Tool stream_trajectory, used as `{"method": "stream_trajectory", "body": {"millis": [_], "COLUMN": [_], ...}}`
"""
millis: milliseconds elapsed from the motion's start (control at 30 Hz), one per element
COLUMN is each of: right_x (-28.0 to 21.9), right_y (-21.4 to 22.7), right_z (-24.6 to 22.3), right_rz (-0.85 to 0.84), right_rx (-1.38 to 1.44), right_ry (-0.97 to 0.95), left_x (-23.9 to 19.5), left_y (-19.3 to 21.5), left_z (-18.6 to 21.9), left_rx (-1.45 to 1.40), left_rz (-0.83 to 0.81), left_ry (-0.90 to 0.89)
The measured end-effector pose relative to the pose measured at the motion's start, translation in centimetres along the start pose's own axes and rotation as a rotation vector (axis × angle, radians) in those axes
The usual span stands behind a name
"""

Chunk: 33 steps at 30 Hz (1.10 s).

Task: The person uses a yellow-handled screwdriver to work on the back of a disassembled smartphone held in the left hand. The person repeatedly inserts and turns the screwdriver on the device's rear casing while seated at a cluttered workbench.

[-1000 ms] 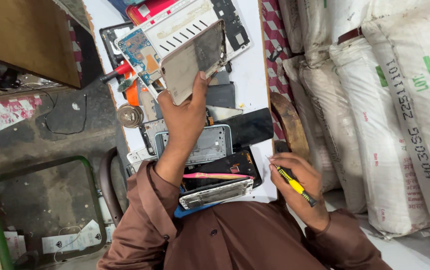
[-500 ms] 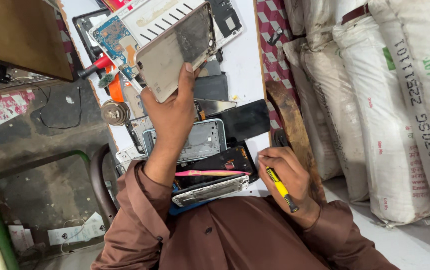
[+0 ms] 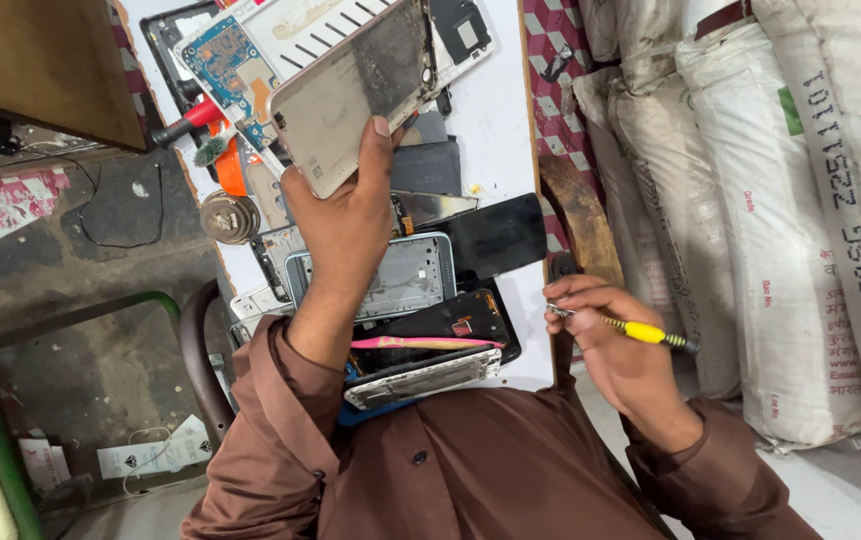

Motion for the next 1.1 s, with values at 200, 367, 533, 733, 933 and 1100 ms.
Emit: {"method": "stream_trajectory", "body": {"millis": [200, 367, 533, 733, 933, 1100], "right_x": [0.2, 0.2, 0.0, -0.5, -0.7, -0.9], "right_y": [0.9, 1.0, 1.9, 3.4, 3.4, 3.1], "right_z": [0.8, 1.2, 1.8, 3.0, 1.5, 0.6], "right_rz": [-0.005, 0.005, -0.025, 0.063, 0.123, -0.038], "right_rx": [0.264, 0.284, 0.207, 0.054, -0.169, -0.309], "right_ry": [-0.15, -0.129, -0.049, -0.066, -0.099, -0.035], "left_x": [0.1, -0.1, 0.1, -0.1, -0.2, -0.2], "left_y": [-0.3, 0.1, -0.3, -0.9, -1.2, -1.3], "left_z": [0.2, -0.2, 0.2, 0.8, 1.3, 1.0], "left_rx": [-0.025, -0.053, -0.004, -0.109, -0.097, -0.092], "left_rz": [0.008, 0.06, 0.089, 0.03, -0.013, -0.011], "left_ry": [-0.013, 0.016, 0.02, -0.038, -0.067, -0.07]}}
Point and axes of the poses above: each hand's wrist, its own x-axis towards the middle knuckle, its own y-axis out of the back of the hand, z = x × y, the point moved 5 cm from there along x, towards the middle knuckle, and after that the axes turned 6 degrees about -x, right-handed, at the moved point
